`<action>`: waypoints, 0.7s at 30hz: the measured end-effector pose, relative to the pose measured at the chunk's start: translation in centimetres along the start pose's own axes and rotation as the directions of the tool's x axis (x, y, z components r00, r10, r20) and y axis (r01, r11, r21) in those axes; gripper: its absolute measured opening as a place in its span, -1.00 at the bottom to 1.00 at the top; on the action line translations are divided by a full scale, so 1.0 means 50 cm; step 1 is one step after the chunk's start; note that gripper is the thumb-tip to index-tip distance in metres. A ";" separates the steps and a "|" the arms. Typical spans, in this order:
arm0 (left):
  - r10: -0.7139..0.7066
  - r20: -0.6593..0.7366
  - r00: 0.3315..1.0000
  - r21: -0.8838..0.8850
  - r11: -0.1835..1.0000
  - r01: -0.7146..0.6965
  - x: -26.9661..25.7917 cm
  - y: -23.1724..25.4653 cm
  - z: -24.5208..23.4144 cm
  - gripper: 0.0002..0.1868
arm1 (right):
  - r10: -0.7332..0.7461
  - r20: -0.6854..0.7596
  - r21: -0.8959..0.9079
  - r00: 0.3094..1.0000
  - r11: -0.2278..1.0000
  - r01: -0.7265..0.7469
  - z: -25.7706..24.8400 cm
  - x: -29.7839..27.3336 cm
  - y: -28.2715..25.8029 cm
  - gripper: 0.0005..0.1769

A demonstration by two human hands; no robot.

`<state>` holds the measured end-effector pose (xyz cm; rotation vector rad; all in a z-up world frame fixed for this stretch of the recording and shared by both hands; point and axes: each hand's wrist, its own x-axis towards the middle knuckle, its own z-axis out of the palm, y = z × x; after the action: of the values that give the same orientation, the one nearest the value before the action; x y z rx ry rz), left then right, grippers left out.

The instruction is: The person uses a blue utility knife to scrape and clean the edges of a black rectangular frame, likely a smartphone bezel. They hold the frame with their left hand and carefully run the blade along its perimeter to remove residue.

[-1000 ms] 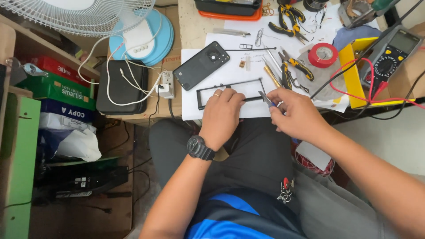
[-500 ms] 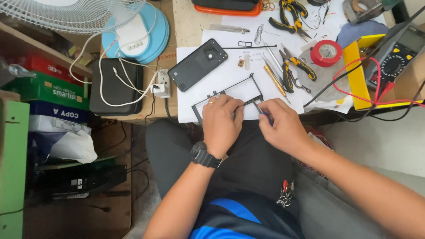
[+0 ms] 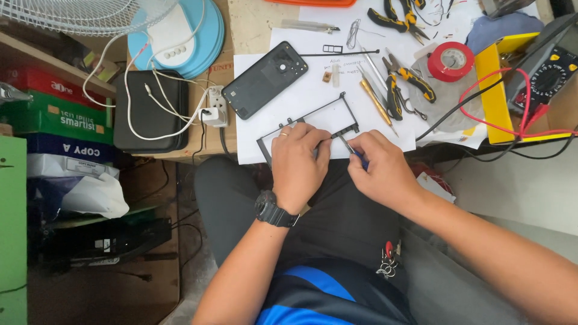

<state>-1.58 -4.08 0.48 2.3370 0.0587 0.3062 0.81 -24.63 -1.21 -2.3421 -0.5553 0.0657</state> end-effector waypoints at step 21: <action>-0.010 0.012 1.000 -0.013 1.000 0.010 0.002 -0.002 -0.001 -0.85 | 0.040 0.114 -0.172 0.993 0.985 -0.020 -0.005 0.004 -0.033 -0.73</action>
<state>-1.47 -3.95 0.46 2.3243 0.0621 0.2871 0.43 -23.64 0.08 -2.5261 -0.6043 0.1769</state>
